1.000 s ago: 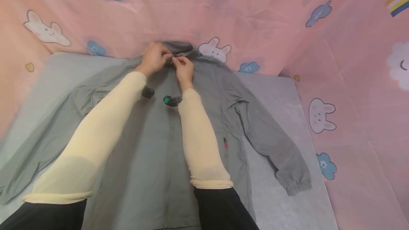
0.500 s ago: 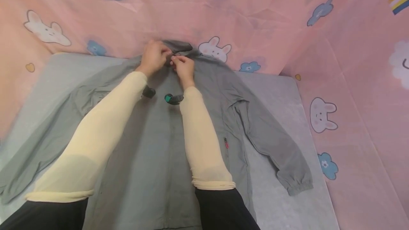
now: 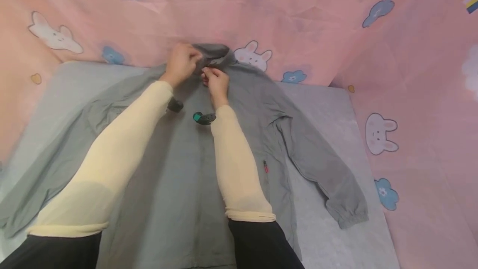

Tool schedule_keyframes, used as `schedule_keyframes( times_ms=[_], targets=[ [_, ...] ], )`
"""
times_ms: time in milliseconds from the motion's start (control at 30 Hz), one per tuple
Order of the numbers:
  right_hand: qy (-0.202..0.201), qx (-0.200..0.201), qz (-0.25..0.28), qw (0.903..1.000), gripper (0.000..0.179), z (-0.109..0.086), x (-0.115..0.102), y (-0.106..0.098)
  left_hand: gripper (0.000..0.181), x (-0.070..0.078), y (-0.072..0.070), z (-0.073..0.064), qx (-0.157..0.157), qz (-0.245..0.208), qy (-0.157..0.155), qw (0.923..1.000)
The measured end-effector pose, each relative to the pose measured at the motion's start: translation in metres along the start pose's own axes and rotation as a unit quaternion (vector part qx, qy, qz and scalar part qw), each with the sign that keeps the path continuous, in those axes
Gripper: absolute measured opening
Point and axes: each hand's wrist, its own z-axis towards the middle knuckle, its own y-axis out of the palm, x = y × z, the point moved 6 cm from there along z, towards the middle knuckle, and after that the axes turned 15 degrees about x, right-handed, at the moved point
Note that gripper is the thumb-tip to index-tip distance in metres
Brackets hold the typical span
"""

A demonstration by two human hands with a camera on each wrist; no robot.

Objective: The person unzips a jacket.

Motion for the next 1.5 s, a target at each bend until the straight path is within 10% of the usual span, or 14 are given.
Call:
schedule_keyframes(
  times_ms=[733, 1167, 1300, 1500],
  targets=[
    [0.038, -0.006, -0.095, 0.9947, 0.024, 0.004, 0.01, -0.009, 0.025, -0.007, 0.001, 0.0, 0.055, -0.028, -0.074, 0.9953],
    [0.021, -0.039, -0.085, 0.9954, 0.026, 0.004, 0.014, -0.007, 0.028, -0.008, -0.016, -0.024, 0.064, -0.071, 0.012, 0.9954],
    [0.009, -0.043, -0.086, 0.9953, 0.026, 0.003, 0.014, -0.006, 0.03, -0.007, -0.012, -0.041, -0.036, -0.051, 0.083, 0.9946],
    [0.006, -0.039, -0.094, 0.9948, 0.028, 0.004, 0.013, -0.009, 0.067, -0.013, 0.013, -0.06, -0.212, 0.044, 0.151, 0.9645]
  ],
)
